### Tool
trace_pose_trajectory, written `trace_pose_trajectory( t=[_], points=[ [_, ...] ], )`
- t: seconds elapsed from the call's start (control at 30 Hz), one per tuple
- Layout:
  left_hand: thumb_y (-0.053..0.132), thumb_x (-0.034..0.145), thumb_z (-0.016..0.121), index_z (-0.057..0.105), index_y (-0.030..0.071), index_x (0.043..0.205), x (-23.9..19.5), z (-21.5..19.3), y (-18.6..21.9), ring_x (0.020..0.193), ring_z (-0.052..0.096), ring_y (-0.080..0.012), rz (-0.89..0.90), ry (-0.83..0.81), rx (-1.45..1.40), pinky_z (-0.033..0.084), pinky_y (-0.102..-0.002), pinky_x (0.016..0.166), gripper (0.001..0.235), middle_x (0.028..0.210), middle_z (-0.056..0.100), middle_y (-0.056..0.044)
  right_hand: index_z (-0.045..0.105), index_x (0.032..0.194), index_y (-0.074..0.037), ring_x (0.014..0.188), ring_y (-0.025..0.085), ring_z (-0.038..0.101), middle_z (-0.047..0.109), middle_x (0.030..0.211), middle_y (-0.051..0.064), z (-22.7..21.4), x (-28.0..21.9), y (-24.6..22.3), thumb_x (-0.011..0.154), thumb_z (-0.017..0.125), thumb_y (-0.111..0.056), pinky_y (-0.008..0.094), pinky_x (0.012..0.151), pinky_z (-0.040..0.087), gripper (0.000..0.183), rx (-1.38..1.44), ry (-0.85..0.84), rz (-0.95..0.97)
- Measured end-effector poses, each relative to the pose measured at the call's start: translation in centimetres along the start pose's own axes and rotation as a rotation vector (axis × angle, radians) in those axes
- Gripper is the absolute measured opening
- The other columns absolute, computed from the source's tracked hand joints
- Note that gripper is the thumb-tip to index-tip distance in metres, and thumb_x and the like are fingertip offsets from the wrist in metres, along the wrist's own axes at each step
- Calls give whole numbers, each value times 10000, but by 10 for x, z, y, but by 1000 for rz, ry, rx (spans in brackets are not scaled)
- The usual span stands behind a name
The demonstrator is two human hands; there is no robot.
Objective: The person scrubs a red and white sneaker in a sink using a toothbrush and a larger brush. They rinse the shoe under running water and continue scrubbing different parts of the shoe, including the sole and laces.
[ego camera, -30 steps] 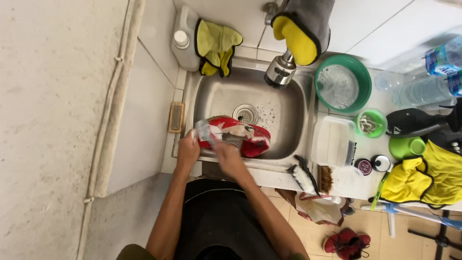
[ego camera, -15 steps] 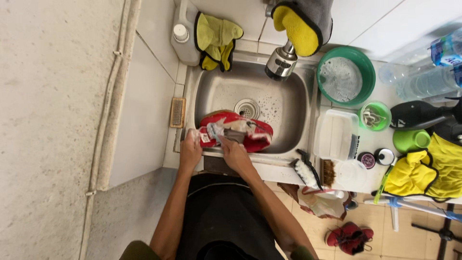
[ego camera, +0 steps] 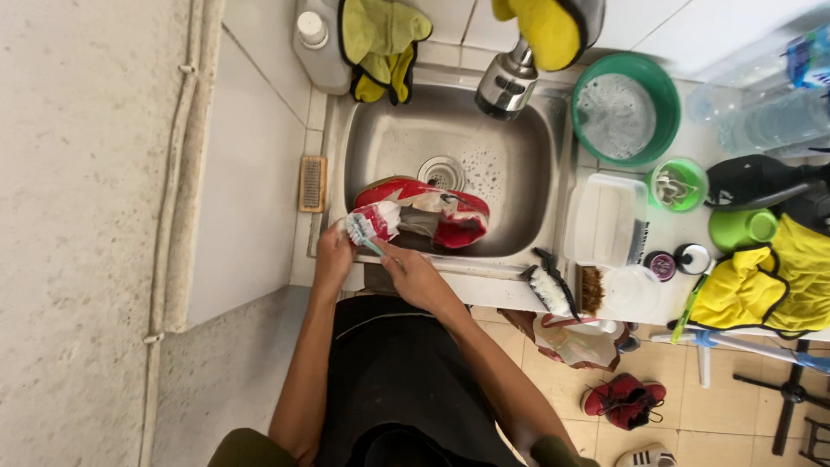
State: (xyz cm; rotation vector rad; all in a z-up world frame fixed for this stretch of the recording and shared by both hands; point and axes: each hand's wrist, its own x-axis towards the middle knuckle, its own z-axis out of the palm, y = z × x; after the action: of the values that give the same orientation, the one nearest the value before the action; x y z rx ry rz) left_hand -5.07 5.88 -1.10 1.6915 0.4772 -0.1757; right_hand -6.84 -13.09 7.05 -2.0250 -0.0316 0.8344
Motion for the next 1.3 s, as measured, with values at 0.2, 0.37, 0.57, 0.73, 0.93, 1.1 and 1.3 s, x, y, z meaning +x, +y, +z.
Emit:
trace_pose_trajectory(
  t=[0.2, 0.37, 0.57, 0.73, 0.93, 1.1, 1.3],
  points=[
    [269, 1145, 553, 731, 26, 1036, -6, -8, -12, 615, 674, -194, -104, -20, 40, 563, -357, 579, 320, 717, 646, -101, 594, 1640, -290, 1408, 510, 618, 691, 1532, 193, -20, -27, -25, 1141, 499, -330, 680, 1208, 459, 510, -135, -18, 13],
    [209, 1111, 507, 751, -13, 1014, 16, -26, -19, 624, 681, -289, -48, -174, 250, 556, -469, 632, 344, 707, 701, -165, 597, 1640, -252, 1481, 517, 554, 673, 1567, 200, -7, -4, 2, 1141, 510, -308, 666, 1252, 414, 510, 24, -51, -36],
    [140, 1085, 521, 722, 50, 966, 17, -32, -17, 624, 671, -281, 24, -246, 385, 546, -428, 643, 250, 699, 695, -150, 601, 1643, -208, 1502, 481, 544, 646, 1605, 187, 12, 1, 25, 1157, 523, -286, 615, 1240, 441, 498, 180, -72, -17],
    [134, 1108, 583, 705, -41, 1163, 27, -24, 24, 882, 774, -476, 125, 0, 516, 602, -542, 756, 221, 949, 750, -285, 709, 1552, -284, 554, 202, 611, 701, 748, 137, 16, 2, 60, 1148, 578, -217, 367, 498, 538, 431, 329, 17, -46],
    [135, 1075, 633, 675, -81, 1391, 38, 7, 48, 991, 794, -497, 278, -48, 927, 656, -583, 809, 385, 1337, 688, -326, 685, 1572, -326, 358, 159, 549, 553, 488, 83, -32, 1, 53, 1170, 497, -183, 256, 301, 414, 466, 473, 313, -10],
    [126, 1005, 743, 772, -18, 1288, 48, 13, 33, 1215, 686, -460, 288, -196, 1034, 646, -619, 915, 319, 1237, 633, -218, 684, 1578, -321, 417, 164, 577, 614, 562, 102, -44, 0, 50, 1162, 504, -199, 283, 362, 417, 469, 358, 422, 39],
    [179, 1087, 575, 825, 54, 1201, 27, 33, 11, 1046, 741, -496, 143, -80, 299, 607, -635, 912, 303, 991, 777, -213, 592, 1659, -213, 1489, 478, 552, 650, 1575, 248, 7, 6, 36, 1163, 552, -255, 638, 1211, 458, 499, 247, 227, -219]
  ],
)
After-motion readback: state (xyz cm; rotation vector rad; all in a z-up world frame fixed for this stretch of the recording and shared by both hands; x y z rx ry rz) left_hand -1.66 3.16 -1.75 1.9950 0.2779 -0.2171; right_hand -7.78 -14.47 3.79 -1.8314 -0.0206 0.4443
